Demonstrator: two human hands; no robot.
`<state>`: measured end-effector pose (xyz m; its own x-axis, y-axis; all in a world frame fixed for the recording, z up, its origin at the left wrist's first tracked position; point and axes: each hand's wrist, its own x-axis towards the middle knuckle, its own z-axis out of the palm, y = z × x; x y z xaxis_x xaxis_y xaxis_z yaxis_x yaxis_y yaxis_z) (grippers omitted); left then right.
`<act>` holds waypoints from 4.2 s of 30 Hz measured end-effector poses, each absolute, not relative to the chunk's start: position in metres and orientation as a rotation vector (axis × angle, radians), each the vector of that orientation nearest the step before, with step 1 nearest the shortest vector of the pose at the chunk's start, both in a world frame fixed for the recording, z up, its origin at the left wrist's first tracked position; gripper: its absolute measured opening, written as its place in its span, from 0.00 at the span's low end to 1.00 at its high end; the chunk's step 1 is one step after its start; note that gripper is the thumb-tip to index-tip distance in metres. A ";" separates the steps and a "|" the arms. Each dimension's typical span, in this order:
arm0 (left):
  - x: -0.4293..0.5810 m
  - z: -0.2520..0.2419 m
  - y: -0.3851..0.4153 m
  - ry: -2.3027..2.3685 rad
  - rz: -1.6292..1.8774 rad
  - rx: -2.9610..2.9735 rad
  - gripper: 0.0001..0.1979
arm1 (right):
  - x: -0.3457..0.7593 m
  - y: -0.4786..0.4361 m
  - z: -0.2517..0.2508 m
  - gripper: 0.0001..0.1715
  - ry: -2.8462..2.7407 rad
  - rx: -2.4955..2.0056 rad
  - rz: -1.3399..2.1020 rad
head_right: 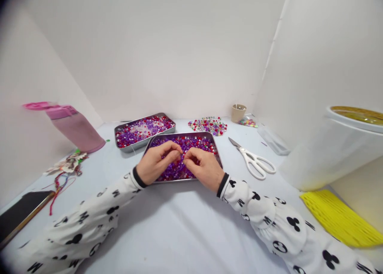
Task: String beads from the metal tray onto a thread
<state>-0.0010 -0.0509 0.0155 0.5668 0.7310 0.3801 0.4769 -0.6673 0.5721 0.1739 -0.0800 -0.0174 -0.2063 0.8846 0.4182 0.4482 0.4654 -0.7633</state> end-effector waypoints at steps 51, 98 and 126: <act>-0.008 -0.001 -0.014 1.052 0.795 2.064 0.11 | 0.162 -0.037 -0.011 0.14 -1.389 -0.979 1.476; -0.049 0.033 -0.014 1.127 0.314 2.365 0.09 | 0.217 -0.054 -0.012 0.14 -1.334 -0.982 1.147; -0.003 0.090 -0.132 0.258 0.214 1.823 0.17 | 0.199 -0.071 -0.025 0.09 -1.695 -1.260 0.661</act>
<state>-0.0026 -0.1322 0.0902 0.9582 0.2860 0.0115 0.0643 -0.2545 0.9649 0.1989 -0.0709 -0.0252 -0.0803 0.9366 0.3410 0.4580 0.3385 -0.8220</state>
